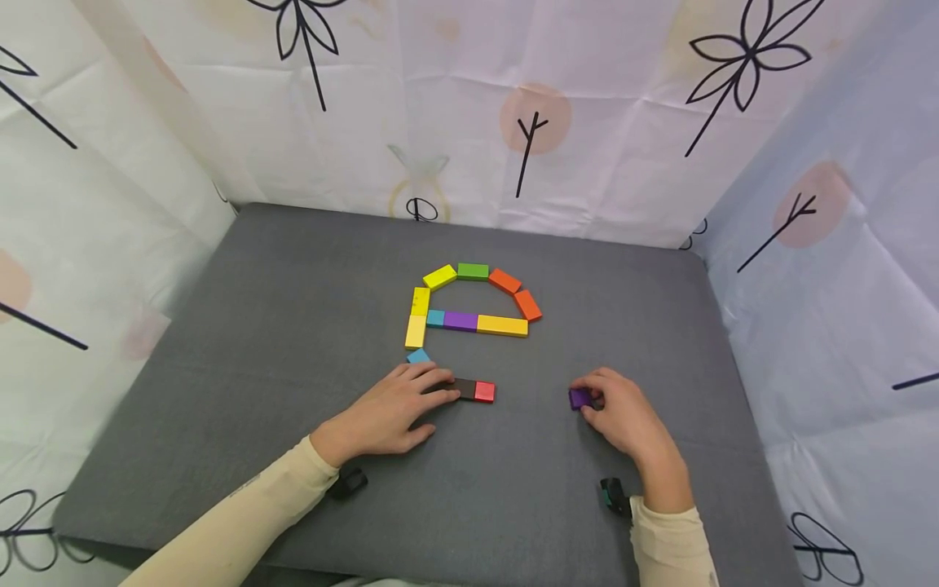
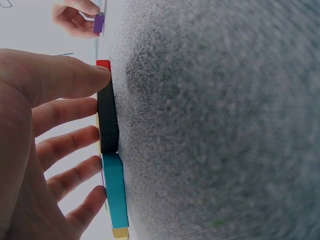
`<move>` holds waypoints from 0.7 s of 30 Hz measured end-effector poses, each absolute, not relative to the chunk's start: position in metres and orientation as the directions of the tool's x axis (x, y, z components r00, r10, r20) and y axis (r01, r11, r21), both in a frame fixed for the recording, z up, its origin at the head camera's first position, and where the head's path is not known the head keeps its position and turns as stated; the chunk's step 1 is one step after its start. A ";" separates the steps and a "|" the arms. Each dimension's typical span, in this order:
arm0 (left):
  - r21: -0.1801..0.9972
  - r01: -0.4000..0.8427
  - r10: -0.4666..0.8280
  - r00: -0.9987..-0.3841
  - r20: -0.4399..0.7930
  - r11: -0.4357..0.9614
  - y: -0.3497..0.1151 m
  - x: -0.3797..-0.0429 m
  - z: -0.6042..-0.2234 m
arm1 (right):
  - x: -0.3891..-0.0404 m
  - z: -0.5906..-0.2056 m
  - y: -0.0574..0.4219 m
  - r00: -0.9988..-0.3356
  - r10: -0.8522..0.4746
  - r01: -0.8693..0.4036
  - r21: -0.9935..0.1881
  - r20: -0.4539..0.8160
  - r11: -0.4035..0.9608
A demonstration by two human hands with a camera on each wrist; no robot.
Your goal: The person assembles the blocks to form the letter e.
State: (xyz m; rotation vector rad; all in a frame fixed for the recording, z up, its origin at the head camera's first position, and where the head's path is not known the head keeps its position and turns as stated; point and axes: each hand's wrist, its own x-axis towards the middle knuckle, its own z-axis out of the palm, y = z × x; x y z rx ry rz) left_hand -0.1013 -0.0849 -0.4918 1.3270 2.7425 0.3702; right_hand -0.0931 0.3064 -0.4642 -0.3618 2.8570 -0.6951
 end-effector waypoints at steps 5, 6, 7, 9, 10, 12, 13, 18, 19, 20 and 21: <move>0.253 0.761 0.780 -0.624 0.037 0.597 -0.085 -0.101 -0.491 | -0.093 -0.460 0.303 -0.963 -0.251 -0.176 -0.477 -0.098 0.861; 0.254 0.761 0.780 -0.625 0.035 0.597 -0.085 -0.101 -0.491 | -0.093 -0.459 0.302 -0.964 -0.247 -0.175 -0.475 -0.094 0.863; 0.255 0.760 0.780 -0.625 0.035 0.598 -0.085 -0.101 -0.491 | -0.093 -0.458 0.301 -0.966 -0.244 -0.174 -0.472 -0.090 0.864; 0.254 0.759 0.779 -0.626 0.034 0.599 -0.085 -0.101 -0.490 | -0.093 -0.456 0.298 -0.967 -0.239 -0.173 -0.468 -0.084 0.867; 0.255 0.759 0.779 -0.626 0.033 0.599 -0.085 -0.101 -0.491 | -0.093 -0.454 0.297 -0.968 -0.239 -0.175 -0.467 -0.081 0.867; 0.253 0.759 0.779 -0.626 0.033 0.599 -0.085 -0.101 -0.491 | -0.092 -0.452 0.295 -0.968 -0.241 -0.180 -0.463 -0.074 0.868; 0.254 0.759 0.779 -0.626 0.033 0.599 -0.085 -0.101 -0.491 | -0.092 -0.451 0.294 -0.968 -0.241 -0.182 -0.464 -0.070 0.867; 0.257 0.758 0.779 -0.626 0.030 0.600 -0.085 -0.102 -0.493 | -0.093 -0.447 0.287 -0.969 -0.239 -0.181 -0.469 -0.065 0.864; 0.257 0.758 0.779 -0.626 0.031 0.599 -0.085 -0.102 -0.493 | -0.093 -0.446 0.286 -0.969 -0.239 -0.181 -0.471 -0.066 0.863; 0.256 0.759 0.779 -0.626 0.032 0.599 -0.085 -0.102 -0.493 | -0.093 -0.446 0.285 -0.969 -0.238 -0.180 -0.472 -0.067 0.863; 0.256 0.759 0.779 -0.626 0.032 0.599 -0.085 -0.102 -0.493 | -0.094 -0.446 0.283 -0.969 -0.238 -0.178 -0.472 -0.069 0.864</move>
